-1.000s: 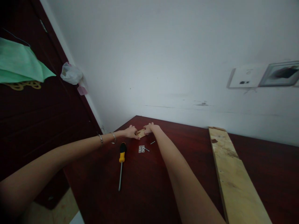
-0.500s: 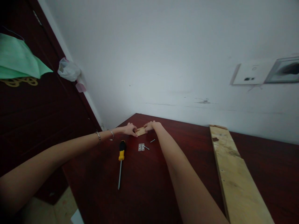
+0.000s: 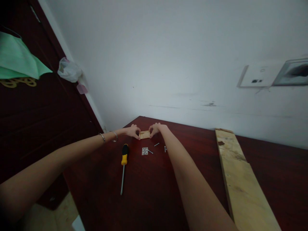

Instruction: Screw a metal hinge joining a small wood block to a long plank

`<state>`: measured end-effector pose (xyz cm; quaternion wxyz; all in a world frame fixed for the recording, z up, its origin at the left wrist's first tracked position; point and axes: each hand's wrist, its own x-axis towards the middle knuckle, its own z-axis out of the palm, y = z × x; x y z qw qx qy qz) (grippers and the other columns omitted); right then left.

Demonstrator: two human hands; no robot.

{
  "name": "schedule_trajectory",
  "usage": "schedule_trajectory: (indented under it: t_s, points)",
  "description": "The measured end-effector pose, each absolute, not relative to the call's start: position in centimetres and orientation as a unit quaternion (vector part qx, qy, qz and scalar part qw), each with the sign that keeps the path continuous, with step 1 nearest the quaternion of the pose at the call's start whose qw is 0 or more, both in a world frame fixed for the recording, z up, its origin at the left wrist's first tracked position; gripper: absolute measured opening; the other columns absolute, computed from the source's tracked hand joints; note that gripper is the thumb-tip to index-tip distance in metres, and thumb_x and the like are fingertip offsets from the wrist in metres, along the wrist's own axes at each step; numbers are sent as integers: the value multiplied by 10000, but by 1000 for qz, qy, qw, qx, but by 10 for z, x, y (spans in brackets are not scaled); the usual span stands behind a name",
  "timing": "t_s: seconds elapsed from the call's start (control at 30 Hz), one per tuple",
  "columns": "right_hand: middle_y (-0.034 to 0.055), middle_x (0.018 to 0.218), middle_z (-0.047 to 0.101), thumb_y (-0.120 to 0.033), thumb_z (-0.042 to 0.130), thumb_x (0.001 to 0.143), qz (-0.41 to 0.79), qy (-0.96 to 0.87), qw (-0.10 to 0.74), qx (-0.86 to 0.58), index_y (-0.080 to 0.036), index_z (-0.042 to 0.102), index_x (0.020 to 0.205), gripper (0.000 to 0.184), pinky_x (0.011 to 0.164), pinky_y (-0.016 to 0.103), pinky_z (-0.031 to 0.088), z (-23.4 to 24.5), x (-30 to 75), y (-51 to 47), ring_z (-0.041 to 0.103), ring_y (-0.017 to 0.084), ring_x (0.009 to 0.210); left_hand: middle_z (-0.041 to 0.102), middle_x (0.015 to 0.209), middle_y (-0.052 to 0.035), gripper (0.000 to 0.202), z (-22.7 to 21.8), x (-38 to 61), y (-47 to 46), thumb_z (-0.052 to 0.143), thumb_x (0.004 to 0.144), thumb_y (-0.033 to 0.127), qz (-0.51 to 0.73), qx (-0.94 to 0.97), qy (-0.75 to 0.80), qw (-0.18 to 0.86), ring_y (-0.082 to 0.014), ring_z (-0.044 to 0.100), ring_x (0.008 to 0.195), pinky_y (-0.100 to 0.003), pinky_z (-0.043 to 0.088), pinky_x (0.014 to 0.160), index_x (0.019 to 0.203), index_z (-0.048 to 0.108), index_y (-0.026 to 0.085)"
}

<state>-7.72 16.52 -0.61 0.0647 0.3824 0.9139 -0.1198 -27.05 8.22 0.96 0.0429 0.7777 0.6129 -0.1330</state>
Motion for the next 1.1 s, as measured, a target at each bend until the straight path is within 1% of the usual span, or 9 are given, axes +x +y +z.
schedule_trajectory:
  t_s: [0.1,0.27,0.33,0.47,0.6,0.73,0.9,1.03,1.1]
  points:
    - [88,1276,504,-541,762,524,-113,915,52,384,-328,586,1209,738,904,446,427,1,-69,161,413,371,1209,532,1153,-141,641,10,-267,86,641,618,566,-117,788,604,31,-320,422,1103,-386,377,896,1113,614,159]
    - [115,1254,492,-497,740,590,-93,921,-3,377,-226,595,1185,670,1001,398,350,23,-28,149,415,321,1202,535,1090,-121,595,23,-247,92,639,619,495,-44,832,553,24,-284,428,1076,-383,352,942,1093,598,136]
    - [124,1258,468,-496,724,609,-89,921,-24,379,-210,590,1175,648,1005,400,348,32,0,140,398,320,1206,527,1094,-119,600,32,-229,91,652,607,493,-3,846,532,37,-276,424,1080,-361,367,927,1085,591,136]
    - [132,1228,449,-525,704,618,-85,917,-58,385,-203,581,1157,640,1009,434,349,39,68,119,386,327,1196,537,1075,-106,514,46,-176,82,638,638,450,38,878,472,65,-237,454,1043,-321,394,888,1043,583,137]
    - [136,1215,436,-526,711,600,-63,909,-77,405,-194,620,1066,580,990,445,373,28,134,90,408,336,1165,532,1055,-102,523,42,-115,68,667,616,451,39,909,409,71,-234,455,1028,-311,396,886,1016,572,127]
    - [124,1165,463,-528,710,592,-29,904,-101,415,-195,638,988,522,998,451,365,8,185,54,448,323,1121,526,1048,-92,556,26,-66,58,667,614,503,13,937,343,61,-234,450,998,-318,381,892,1007,570,123]
    - [127,1215,441,-564,668,621,-38,875,-112,470,-213,597,1015,532,992,479,370,-18,214,11,404,329,1195,525,1006,-84,578,8,-33,48,696,592,508,-10,958,285,42,-226,463,940,-315,378,889,1003,568,123]
    - [141,1268,416,-584,666,608,-46,849,-109,515,-213,580,1046,580,1014,520,333,-33,219,-14,373,354,1233,518,1005,-82,582,-4,-24,40,707,593,503,-11,966,255,42,-227,463,942,-313,371,902,1014,555,131]
    - [149,1260,428,-579,667,607,-49,846,-108,520,-206,581,1058,592,1031,514,313,-38,220,-22,377,357,1230,516,1009,-82,579,-10,-21,37,711,594,513,-15,968,248,44,-229,462,948,-316,366,908,1005,553,137]
